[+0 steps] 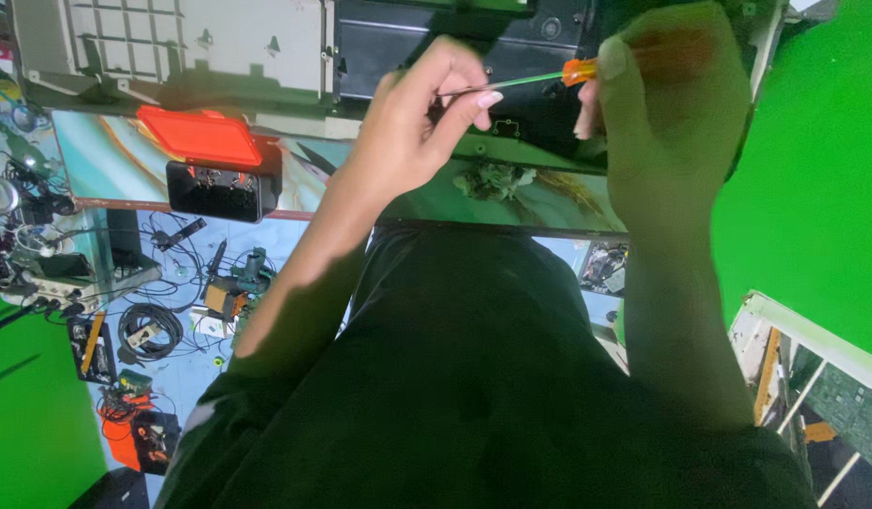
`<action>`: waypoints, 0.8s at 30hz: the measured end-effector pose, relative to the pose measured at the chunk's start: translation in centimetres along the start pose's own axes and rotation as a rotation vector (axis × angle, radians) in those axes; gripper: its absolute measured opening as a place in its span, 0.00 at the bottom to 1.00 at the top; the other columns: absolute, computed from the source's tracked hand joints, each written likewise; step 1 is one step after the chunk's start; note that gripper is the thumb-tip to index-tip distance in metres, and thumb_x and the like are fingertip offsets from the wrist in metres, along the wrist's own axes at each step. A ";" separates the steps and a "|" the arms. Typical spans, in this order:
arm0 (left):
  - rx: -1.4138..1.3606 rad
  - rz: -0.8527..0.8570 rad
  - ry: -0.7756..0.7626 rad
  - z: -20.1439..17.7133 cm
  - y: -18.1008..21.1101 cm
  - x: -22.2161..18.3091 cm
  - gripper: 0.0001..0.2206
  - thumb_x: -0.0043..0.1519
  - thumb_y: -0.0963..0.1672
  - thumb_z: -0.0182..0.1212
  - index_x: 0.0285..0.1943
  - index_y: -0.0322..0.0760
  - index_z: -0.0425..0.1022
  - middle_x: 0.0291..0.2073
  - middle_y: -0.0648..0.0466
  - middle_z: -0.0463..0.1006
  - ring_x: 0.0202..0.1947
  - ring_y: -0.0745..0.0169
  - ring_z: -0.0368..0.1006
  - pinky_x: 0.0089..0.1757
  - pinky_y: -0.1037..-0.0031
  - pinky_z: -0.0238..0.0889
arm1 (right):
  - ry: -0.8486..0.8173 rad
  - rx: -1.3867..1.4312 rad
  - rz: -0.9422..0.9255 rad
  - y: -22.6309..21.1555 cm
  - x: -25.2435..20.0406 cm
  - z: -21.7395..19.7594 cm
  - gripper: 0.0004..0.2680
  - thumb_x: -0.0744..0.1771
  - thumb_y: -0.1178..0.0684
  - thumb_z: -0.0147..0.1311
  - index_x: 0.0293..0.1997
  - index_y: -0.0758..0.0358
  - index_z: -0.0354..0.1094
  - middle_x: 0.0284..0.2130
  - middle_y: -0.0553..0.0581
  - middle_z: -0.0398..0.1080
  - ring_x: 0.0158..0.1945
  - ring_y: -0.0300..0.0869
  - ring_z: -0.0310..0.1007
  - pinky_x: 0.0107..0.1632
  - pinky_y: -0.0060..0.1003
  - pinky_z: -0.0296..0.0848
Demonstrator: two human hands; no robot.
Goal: The person unscrews a component from inside an electronic keyboard casing, picks up pliers and a screwdriver from a toolbox on the floor, and uses them to detach and remove a small wire from the internal assembly.
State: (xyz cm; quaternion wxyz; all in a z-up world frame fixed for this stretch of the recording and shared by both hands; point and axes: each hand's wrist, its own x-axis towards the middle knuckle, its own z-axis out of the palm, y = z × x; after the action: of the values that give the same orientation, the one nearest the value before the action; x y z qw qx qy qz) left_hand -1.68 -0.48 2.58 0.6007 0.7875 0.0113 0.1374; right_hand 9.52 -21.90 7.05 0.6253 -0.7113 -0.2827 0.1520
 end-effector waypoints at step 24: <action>-0.862 -0.407 0.637 -1.0 -1.6 -12.2 0.15 0.72 0.45 0.55 0.63 0.31 0.72 0.56 0.44 0.79 0.54 0.56 0.79 0.56 0.64 0.74 | 0.114 0.706 0.429 7.3 -8.4 1.0 0.05 0.74 0.54 0.46 0.48 0.63 0.65 0.33 0.57 0.72 0.34 0.41 0.74 0.39 0.38 0.75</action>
State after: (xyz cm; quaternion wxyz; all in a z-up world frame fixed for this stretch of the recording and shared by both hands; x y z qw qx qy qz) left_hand -13.41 -1.31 -1.16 0.8490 0.3728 0.2861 0.2415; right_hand 3.86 -26.48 -1.40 0.7996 -0.5033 -0.0236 0.3268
